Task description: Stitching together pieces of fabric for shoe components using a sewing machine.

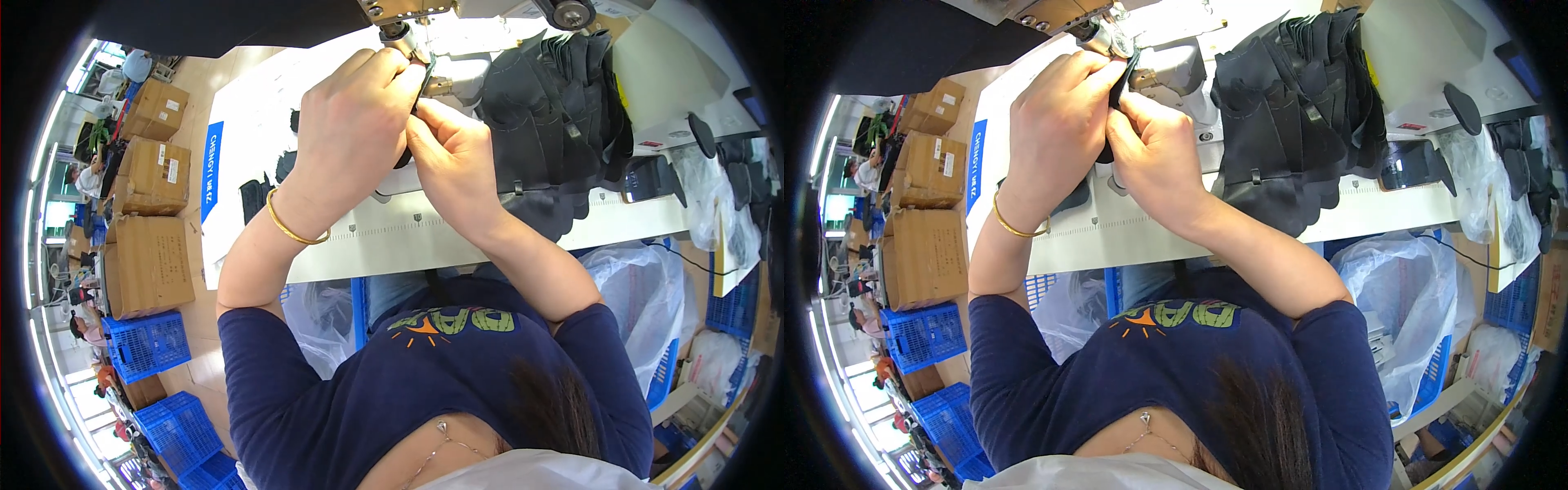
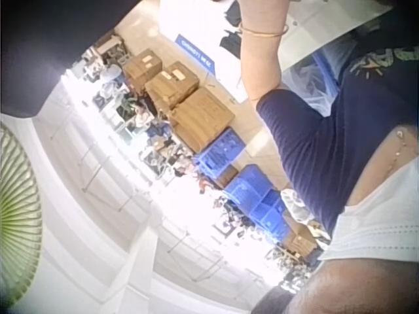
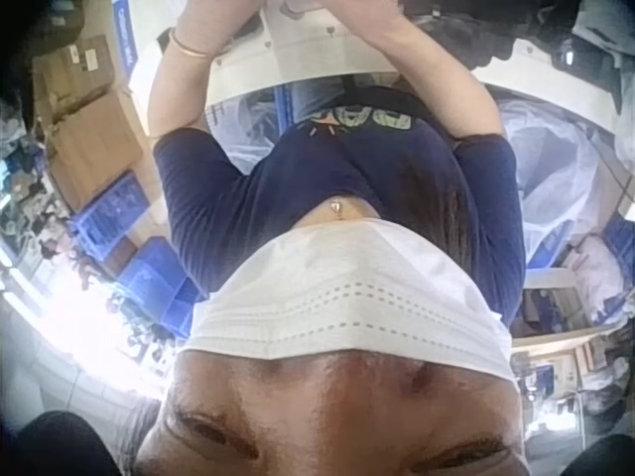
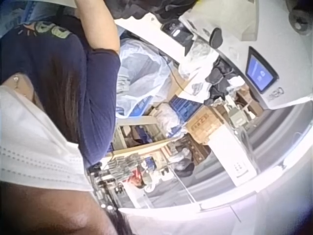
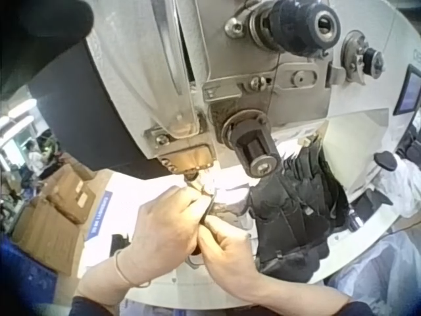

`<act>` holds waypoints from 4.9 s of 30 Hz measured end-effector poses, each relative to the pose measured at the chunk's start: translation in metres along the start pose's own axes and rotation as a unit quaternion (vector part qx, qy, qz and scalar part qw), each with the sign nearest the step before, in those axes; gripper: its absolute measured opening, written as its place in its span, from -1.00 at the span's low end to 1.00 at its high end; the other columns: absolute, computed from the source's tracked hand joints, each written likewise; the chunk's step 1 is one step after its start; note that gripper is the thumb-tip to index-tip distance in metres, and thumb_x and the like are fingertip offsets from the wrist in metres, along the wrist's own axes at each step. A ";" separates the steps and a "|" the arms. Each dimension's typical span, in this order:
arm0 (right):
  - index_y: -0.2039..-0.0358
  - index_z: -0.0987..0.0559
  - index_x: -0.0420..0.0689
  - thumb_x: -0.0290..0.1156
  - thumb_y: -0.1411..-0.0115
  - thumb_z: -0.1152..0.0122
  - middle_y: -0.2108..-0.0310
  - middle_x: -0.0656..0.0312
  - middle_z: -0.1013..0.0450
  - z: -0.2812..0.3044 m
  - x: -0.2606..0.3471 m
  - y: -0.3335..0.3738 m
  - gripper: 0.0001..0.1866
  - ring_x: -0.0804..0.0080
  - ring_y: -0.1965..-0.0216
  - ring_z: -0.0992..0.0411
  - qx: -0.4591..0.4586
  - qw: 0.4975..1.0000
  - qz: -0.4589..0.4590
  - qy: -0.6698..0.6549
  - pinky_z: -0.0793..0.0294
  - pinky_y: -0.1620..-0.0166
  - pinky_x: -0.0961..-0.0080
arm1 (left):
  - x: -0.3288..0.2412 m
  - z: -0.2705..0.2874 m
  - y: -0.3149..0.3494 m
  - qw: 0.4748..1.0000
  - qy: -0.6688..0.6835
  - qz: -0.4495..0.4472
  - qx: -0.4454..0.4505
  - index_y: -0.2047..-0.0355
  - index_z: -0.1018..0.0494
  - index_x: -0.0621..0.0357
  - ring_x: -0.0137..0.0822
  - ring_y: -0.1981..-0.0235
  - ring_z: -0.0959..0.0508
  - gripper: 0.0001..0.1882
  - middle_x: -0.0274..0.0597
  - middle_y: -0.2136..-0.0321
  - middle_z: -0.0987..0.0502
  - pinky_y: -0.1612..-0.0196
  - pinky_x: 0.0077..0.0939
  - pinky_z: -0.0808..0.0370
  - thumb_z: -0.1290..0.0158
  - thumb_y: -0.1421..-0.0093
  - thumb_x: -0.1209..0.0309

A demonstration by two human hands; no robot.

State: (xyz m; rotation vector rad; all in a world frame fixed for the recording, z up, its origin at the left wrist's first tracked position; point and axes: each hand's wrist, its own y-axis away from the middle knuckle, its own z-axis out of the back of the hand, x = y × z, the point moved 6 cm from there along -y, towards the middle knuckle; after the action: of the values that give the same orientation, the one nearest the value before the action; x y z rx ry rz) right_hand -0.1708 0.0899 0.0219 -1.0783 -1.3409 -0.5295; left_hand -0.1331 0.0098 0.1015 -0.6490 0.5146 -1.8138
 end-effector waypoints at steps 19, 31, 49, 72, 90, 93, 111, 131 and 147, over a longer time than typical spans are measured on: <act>0.46 -0.50 -0.31 -0.52 -0.30 -0.06 0.64 0.41 -0.34 0.010 0.002 0.003 -0.81 0.77 0.52 -0.17 -0.009 0.999 0.001 -0.035 -0.19 0.51 0.61 | -0.016 0.002 -0.005 0.999 -0.008 0.049 0.003 0.43 -0.47 0.24 -0.24 0.33 -0.52 -0.81 -0.19 0.43 -0.44 0.39 -0.40 -0.52 -0.14 0.14 0.55; 0.44 -0.52 -0.32 -0.51 -0.30 -0.10 0.62 0.47 -0.33 0.025 0.004 0.004 -0.81 0.81 0.50 -0.16 -0.001 0.999 -0.002 -0.043 -0.18 0.50 0.66 | -0.017 0.001 0.009 0.988 0.091 0.120 -0.038 0.33 -0.52 0.30 -0.12 0.31 -0.53 -0.78 -0.10 0.38 -0.49 0.28 -0.32 -0.53 -0.11 0.07 0.62; 0.16 -0.55 -0.33 -0.51 -0.32 -0.02 0.49 0.17 -0.49 0.025 0.011 0.014 -0.81 0.65 0.47 -0.33 0.001 0.999 0.030 -0.020 -0.38 0.39 0.55 | -0.030 0.002 0.028 0.987 0.082 0.015 -0.136 0.21 -0.59 0.35 -0.12 0.22 -0.59 -0.61 -0.11 0.23 -0.59 0.08 -0.26 -0.58 -0.13 0.16 0.64; 0.09 -0.56 -0.32 -0.53 -0.35 0.01 0.47 0.32 -0.47 0.028 0.013 0.016 -0.77 0.75 0.42 -0.29 0.032 0.999 0.002 -0.033 -0.35 0.37 0.66 | -0.031 0.004 0.026 0.992 0.044 -0.028 -0.117 0.24 -0.58 0.37 -0.21 0.23 -0.60 -0.61 -0.14 0.24 -0.59 0.24 -0.42 -0.60 -0.11 0.18 0.59; 0.10 -0.59 -0.34 -0.51 -0.34 -0.03 0.44 0.36 -0.51 0.032 0.009 -0.004 -0.76 0.78 0.41 -0.33 0.023 0.997 -0.010 -0.076 -0.38 0.38 0.70 | -0.026 -0.002 0.014 0.995 0.007 -0.013 -0.103 0.26 -0.57 0.32 -0.24 0.24 -0.57 -0.66 -0.16 0.30 -0.56 0.33 -0.46 -0.57 -0.13 0.13 0.56; 0.09 -0.58 -0.36 -0.51 -0.34 -0.01 0.40 0.32 -0.55 0.031 0.014 -0.006 -0.75 0.74 0.37 -0.42 0.024 0.994 -0.013 -0.105 -0.50 0.30 0.66 | -0.028 -0.003 0.013 0.993 0.002 -0.016 -0.115 0.26 -0.57 0.31 -0.21 0.23 -0.57 -0.65 -0.16 0.29 -0.56 0.31 -0.43 -0.58 -0.13 0.14 0.56; -0.02 -0.52 -0.38 -0.52 -0.39 0.04 0.13 0.15 -0.55 0.027 0.003 0.013 -0.72 0.48 0.12 -0.53 0.055 0.987 -0.059 -0.135 -0.54 -0.03 0.50 | -0.037 -0.003 0.029 0.984 0.026 -0.002 -0.176 0.30 -0.61 0.31 -0.18 0.24 -0.59 -0.66 -0.16 0.28 -0.59 0.18 -0.37 -0.60 -0.15 0.19 0.56; 0.05 -0.52 -0.37 -0.61 -0.31 0.13 0.20 0.20 -0.55 0.026 0.006 0.018 -0.71 0.56 0.14 -0.49 0.034 0.982 -0.068 -0.172 -0.52 0.00 0.56 | -0.043 -0.007 0.032 0.989 -0.011 -0.041 -0.142 0.25 -0.60 0.37 -0.21 0.19 -0.60 -0.59 -0.10 0.21 -0.59 0.22 -0.43 -0.62 -0.13 0.21 0.54; 0.02 -0.51 -0.34 -0.63 -0.27 0.18 0.14 0.16 -0.54 0.017 0.011 0.015 -0.66 0.50 0.12 -0.51 0.035 0.974 -0.079 -0.209 -0.54 0.00 0.51 | -0.028 -0.003 0.032 0.985 0.013 -0.060 -0.159 0.26 -0.61 0.36 -0.20 0.22 -0.61 -0.59 -0.10 0.25 -0.61 0.21 -0.42 -0.62 -0.12 0.23 0.56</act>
State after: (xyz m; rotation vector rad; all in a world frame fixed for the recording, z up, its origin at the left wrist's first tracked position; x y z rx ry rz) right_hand -0.1647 0.1136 0.0255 -1.0666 -1.8127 -0.3791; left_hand -0.1046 0.0263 0.0737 -0.8904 0.8071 -1.8707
